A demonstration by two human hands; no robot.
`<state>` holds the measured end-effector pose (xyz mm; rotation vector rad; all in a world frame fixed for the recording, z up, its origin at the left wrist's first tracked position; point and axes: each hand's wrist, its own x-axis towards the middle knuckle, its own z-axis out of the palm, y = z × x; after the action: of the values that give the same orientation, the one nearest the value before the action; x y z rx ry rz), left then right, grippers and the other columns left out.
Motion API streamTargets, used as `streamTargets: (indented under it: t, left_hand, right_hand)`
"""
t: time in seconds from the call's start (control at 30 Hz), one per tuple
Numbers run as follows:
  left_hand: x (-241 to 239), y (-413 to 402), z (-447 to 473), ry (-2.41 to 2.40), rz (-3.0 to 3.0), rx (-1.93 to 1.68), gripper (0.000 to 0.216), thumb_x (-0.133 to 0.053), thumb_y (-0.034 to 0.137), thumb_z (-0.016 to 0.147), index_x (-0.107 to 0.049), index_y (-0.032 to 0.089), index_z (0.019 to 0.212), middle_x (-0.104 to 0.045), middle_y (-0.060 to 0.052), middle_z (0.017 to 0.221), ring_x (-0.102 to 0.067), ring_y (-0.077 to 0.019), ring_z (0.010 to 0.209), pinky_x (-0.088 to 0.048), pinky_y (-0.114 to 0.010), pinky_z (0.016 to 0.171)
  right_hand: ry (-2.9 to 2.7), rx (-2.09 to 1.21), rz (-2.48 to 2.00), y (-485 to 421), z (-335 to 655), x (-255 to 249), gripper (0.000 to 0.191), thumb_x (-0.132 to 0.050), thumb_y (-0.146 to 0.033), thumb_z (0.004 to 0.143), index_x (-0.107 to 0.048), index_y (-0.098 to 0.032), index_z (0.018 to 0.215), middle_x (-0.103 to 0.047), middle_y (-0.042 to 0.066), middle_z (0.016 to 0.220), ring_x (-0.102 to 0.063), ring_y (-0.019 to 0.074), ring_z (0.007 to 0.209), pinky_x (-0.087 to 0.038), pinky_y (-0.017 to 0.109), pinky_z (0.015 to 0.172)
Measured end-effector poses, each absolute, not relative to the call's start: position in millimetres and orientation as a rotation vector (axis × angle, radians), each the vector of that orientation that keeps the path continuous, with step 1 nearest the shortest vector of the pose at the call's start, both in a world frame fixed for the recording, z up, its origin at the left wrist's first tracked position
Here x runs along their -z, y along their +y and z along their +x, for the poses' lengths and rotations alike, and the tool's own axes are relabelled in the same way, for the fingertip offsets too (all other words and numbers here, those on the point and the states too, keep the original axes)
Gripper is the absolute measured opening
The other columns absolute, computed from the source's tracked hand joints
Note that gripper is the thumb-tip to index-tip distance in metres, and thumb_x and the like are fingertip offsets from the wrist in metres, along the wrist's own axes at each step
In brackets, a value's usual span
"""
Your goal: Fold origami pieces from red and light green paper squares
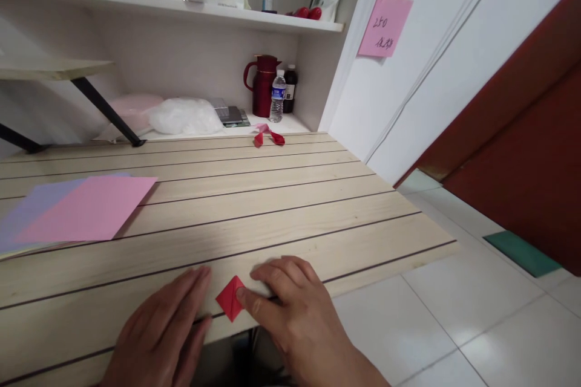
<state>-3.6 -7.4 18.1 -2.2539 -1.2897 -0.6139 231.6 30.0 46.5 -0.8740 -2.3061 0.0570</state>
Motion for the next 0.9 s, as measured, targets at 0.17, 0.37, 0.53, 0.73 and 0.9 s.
streamTargets:
  t: [0.17, 0.37, 0.53, 0.73, 0.9]
  left_hand:
    - [-13, -16, -3, -1.268, -2.342, 0.707, 0.056, -0.043, 0.009, 0.085, -0.052, 0.025, 0.139, -0.063, 0.009, 0.136, -0.053, -0.0153, 0.126, -0.013, -0.036, 0.121]
    - [-11, -23, 5, -1.411, -2.317, 0.824, 0.057, -0.043, 0.009, 0.085, -0.056, 0.036, 0.135, -0.061, 0.015, 0.135, -0.051, -0.0193, 0.13, -0.011, -0.042, 0.122]
    - [-16, -22, 12, -1.385, -2.312, 0.78, 0.055, -0.041, 0.01, 0.085, -0.06, 0.038, 0.129, -0.06, 0.015, 0.136, -0.051, -0.0227, 0.13, -0.008, -0.05, 0.122]
    - [-15, -22, 13, -1.336, -2.352, 0.756, 0.052, -0.04, 0.013, 0.087, -0.058, 0.036, 0.131, -0.063, 0.013, 0.133, -0.058, -0.018, 0.123, -0.004, -0.05, 0.122]
    - [-12, -25, 16, -1.333, -2.374, 0.657, 0.056, -0.037, 0.005, 0.084, -0.06, 0.033, 0.126, -0.066, 0.007, 0.13, -0.066, -0.0186, 0.112, 0.004, -0.057, 0.121]
  right_hand:
    - [-2.345, -0.059, -0.886, 30, 234, -46, 0.031, -0.05, -0.016, 0.097, -0.068, -0.027, 0.12, -0.068, 0.008, 0.114, -0.06, 0.0238, 0.103, -0.049, 0.043, 0.086]
    - [-2.382, -0.063, -0.91, 29, 235, -46, 0.035, -0.052, -0.013, 0.095, -0.065, -0.029, 0.124, -0.067, 0.007, 0.116, -0.06, 0.0231, 0.105, -0.05, 0.043, 0.088]
    - [-2.421, -0.064, -0.91, 30, 238, -47, 0.034, -0.054, -0.015, 0.094, -0.065, -0.028, 0.124, -0.066, 0.008, 0.12, -0.059, 0.0239, 0.108, -0.05, 0.044, 0.09]
    - [-2.422, -0.073, -0.887, 31, 237, -46, 0.031, -0.051, -0.016, 0.097, -0.065, -0.025, 0.123, -0.066, 0.008, 0.119, -0.058, 0.0239, 0.108, -0.049, 0.044, 0.09]
    - [-2.43, -0.117, -0.889, 31, 239, -47, 0.034, -0.045, -0.016, 0.1, -0.061, -0.024, 0.129, -0.067, 0.008, 0.121, -0.059, 0.0234, 0.11, -0.048, 0.044, 0.093]
